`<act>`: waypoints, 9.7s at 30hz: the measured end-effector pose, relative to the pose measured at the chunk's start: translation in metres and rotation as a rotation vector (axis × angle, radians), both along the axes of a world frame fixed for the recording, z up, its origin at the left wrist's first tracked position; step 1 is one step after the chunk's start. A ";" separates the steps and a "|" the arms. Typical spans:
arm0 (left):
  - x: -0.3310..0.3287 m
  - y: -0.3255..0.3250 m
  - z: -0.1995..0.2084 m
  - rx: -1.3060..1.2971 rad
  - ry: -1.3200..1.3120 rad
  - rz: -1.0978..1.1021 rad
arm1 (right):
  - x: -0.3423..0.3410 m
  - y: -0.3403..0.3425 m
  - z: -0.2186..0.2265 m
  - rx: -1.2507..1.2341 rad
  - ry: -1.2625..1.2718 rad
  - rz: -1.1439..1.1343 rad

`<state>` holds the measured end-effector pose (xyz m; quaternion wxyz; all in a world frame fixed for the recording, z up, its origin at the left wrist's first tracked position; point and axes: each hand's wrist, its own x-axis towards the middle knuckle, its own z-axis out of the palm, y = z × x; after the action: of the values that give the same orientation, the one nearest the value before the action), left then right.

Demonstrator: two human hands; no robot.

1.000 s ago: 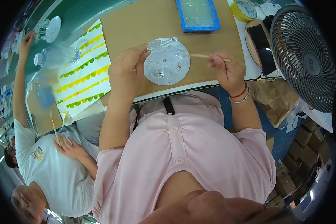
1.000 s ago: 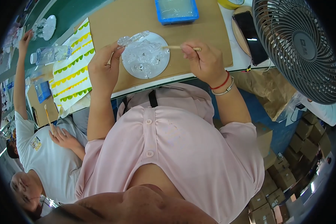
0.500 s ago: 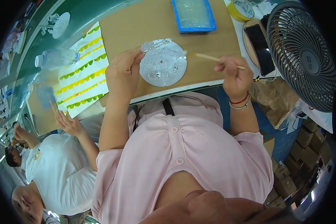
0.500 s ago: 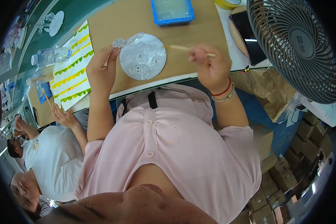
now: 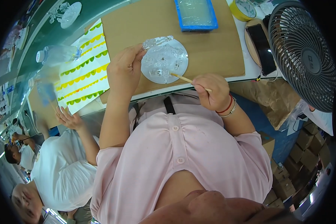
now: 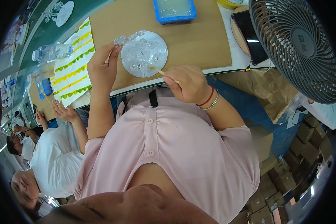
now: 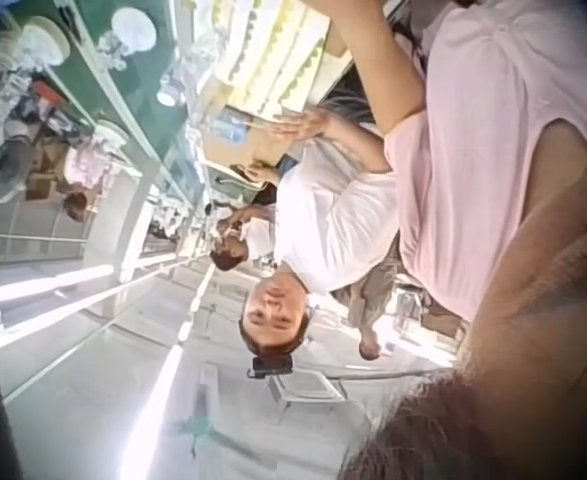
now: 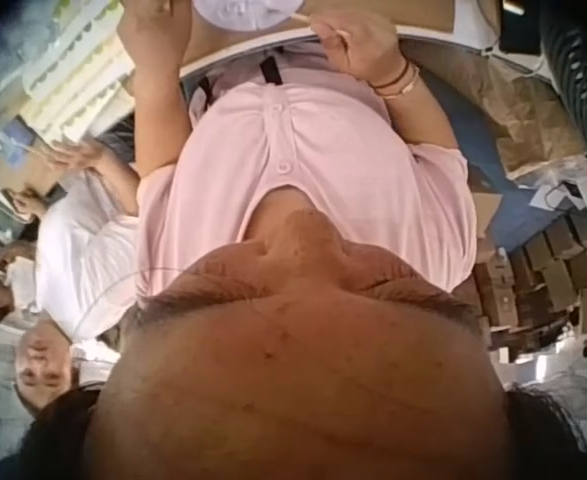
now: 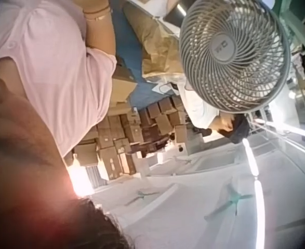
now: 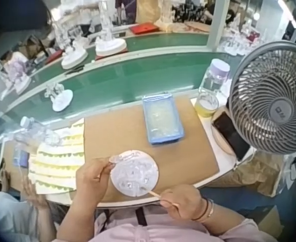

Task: Applying adhesive to small crystal-like decorative components and mounting them onto a circular light fixture base.

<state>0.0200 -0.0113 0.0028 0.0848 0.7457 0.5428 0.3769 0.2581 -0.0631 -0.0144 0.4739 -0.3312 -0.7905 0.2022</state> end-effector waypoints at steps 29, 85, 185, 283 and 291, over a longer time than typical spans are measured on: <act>0.001 -0.001 0.000 -0.037 -0.022 0.002 | 0.015 0.016 -0.011 0.056 0.003 -0.257; -0.013 -0.008 0.013 -0.255 -0.221 -0.054 | 0.015 0.013 0.002 -0.047 0.144 -0.234; -0.025 -0.033 0.006 -0.321 -0.155 -0.329 | 0.013 -0.003 0.001 0.153 -0.106 -0.020; -0.019 -0.035 -0.011 0.072 -0.119 -0.104 | -0.009 -0.012 0.009 0.246 -0.220 0.156; 0.000 -0.051 -0.015 0.047 -0.174 -0.159 | -0.001 -0.011 0.011 0.167 -0.147 0.018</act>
<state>0.0202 -0.0623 -0.0122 0.1437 0.7526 0.4638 0.4448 0.2575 -0.0743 -0.0031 0.4388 -0.2973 -0.8401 0.1153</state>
